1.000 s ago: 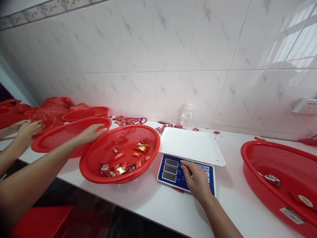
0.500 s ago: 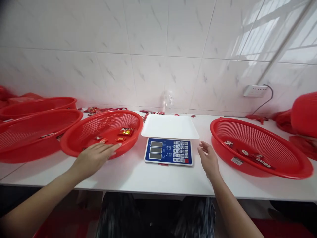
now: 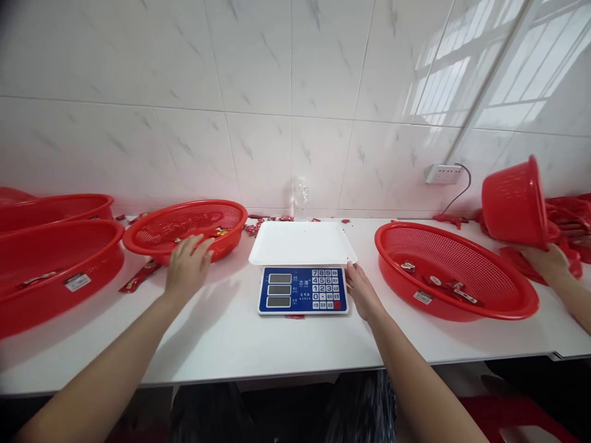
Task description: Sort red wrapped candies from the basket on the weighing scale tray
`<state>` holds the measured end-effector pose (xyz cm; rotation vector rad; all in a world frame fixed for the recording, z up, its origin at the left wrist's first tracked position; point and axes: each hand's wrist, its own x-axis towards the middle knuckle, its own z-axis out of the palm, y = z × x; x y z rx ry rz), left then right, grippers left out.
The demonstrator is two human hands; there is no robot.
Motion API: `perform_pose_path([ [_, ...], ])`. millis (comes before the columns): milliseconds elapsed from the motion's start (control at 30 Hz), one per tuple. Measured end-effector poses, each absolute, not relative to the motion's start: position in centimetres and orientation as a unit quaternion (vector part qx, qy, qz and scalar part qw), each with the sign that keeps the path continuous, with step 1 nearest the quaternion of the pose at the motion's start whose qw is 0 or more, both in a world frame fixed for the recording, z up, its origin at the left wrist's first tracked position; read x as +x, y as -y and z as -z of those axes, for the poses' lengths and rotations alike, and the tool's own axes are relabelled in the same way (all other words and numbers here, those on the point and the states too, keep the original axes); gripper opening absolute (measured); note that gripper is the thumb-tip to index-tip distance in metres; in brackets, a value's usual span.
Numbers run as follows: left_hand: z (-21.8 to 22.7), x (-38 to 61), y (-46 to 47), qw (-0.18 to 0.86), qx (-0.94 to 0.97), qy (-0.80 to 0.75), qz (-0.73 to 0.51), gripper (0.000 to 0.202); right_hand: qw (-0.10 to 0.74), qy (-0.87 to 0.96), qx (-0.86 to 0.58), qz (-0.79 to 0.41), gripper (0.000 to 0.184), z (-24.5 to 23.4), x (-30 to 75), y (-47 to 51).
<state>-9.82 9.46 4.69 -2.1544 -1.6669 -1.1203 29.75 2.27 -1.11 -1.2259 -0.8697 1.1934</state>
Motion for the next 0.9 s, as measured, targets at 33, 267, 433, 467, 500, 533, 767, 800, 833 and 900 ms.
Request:
perform_pose_path([
  [33, -4.0, -8.0, -8.8, 0.018, -0.722, 0.549, 0.421, 0.037, 0.574, 0.360, -0.521, -0.519, 0.049, 0.9, 29.7, -2.7],
  [267, -0.7, 1.1, -5.1, -0.604, -0.482, 0.470, 0.427, 0.054, 0.551, 0.295, -0.529, -0.574, 0.058, -0.1, 28.9, -5.6],
  [433, -1.6, 0.7, -5.6, -0.639, -0.442, 0.444, 0.447, 0.048, 0.533, 0.270, -0.525, -0.606, 0.046, -0.3, 28.3, -6.5],
  [467, -1.7, 0.6, -5.7, -0.643, -0.425, 0.446, 0.456, 0.046, 0.533, 0.261, -0.523, -0.611, 0.043, -0.3, 28.3, -6.6],
  [500, -1.7, 0.6, -5.8, -0.648, -0.407, 0.447, 0.464, 0.045, 0.534, 0.252, -0.521, -0.616, 0.040, -0.2, 28.4, -6.6],
  [533, -1.7, 0.6, -5.7, -0.655, -0.388, 0.448, 0.469, 0.044, 0.535, 0.243, -0.519, -0.621, 0.038, -0.1, 28.6, -6.6],
  [767, -3.4, 1.5, -3.0, -0.672, -0.350, 0.384, 0.528, 0.038, 0.534, 0.203, -0.493, -0.656, 0.020, 0.3, 31.0, -6.0],
  [800, -3.9, 1.7, -2.3, -0.676, -0.348, 0.367, 0.536, 0.040, 0.533, 0.201, -0.488, -0.662, 0.020, 0.4, 31.4, -5.8],
  [833, -4.4, 1.9, -1.6, -0.681, -0.345, 0.351, 0.542, 0.043, 0.531, 0.198, -0.484, -0.667, 0.020, 0.5, 31.7, -5.6],
  [900, -5.4, 2.4, -0.1, -0.688, -0.343, 0.324, 0.551, 0.050, 0.524, 0.194, -0.476, -0.679, 0.021, 0.8, 32.3, -5.1],
])
